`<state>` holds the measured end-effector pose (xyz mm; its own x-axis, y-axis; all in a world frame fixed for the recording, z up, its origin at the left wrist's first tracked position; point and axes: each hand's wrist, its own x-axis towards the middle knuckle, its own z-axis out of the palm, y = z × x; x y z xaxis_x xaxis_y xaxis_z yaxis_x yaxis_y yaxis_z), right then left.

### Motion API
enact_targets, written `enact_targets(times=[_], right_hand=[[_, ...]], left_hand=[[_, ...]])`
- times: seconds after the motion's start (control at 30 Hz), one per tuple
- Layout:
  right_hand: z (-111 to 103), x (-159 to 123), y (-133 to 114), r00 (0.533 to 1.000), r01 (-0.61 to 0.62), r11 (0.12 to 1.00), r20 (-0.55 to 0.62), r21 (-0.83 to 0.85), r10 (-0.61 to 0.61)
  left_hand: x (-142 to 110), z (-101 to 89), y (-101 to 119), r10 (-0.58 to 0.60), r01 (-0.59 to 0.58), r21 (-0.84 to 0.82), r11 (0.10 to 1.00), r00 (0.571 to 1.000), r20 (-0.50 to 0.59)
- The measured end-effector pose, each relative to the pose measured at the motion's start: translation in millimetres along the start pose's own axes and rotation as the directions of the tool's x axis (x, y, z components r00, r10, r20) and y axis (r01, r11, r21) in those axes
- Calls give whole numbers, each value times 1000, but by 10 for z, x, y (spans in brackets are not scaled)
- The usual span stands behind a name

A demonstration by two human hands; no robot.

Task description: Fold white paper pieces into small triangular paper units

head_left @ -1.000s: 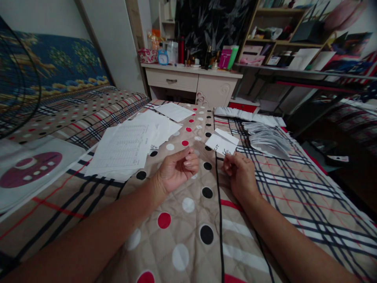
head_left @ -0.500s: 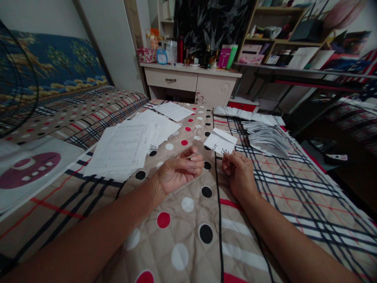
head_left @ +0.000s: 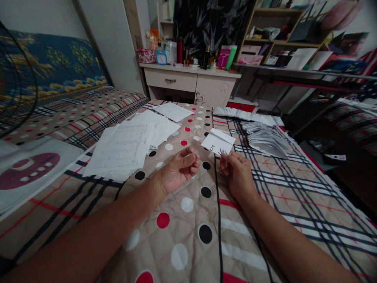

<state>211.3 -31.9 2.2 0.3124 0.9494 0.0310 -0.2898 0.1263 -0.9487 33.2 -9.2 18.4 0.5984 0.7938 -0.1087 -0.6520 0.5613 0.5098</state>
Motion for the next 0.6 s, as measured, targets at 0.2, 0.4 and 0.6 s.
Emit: enact_targets(times=[0.2,0.4,0.6], right_hand=[[-1,-10,-17,998,-26,990,57,-135,34],[27,-47,-8,990,88,864,141,-497,-20],[56,-141,-2,939,344,779,199,-523,-281]], left_hand=[[40,-2,5,110,-93,113,989,982,-152],[85,-23,-17,180,-131,229,965,961,-211],[92,-53,-66,254,-158,408,899,948,-190]])
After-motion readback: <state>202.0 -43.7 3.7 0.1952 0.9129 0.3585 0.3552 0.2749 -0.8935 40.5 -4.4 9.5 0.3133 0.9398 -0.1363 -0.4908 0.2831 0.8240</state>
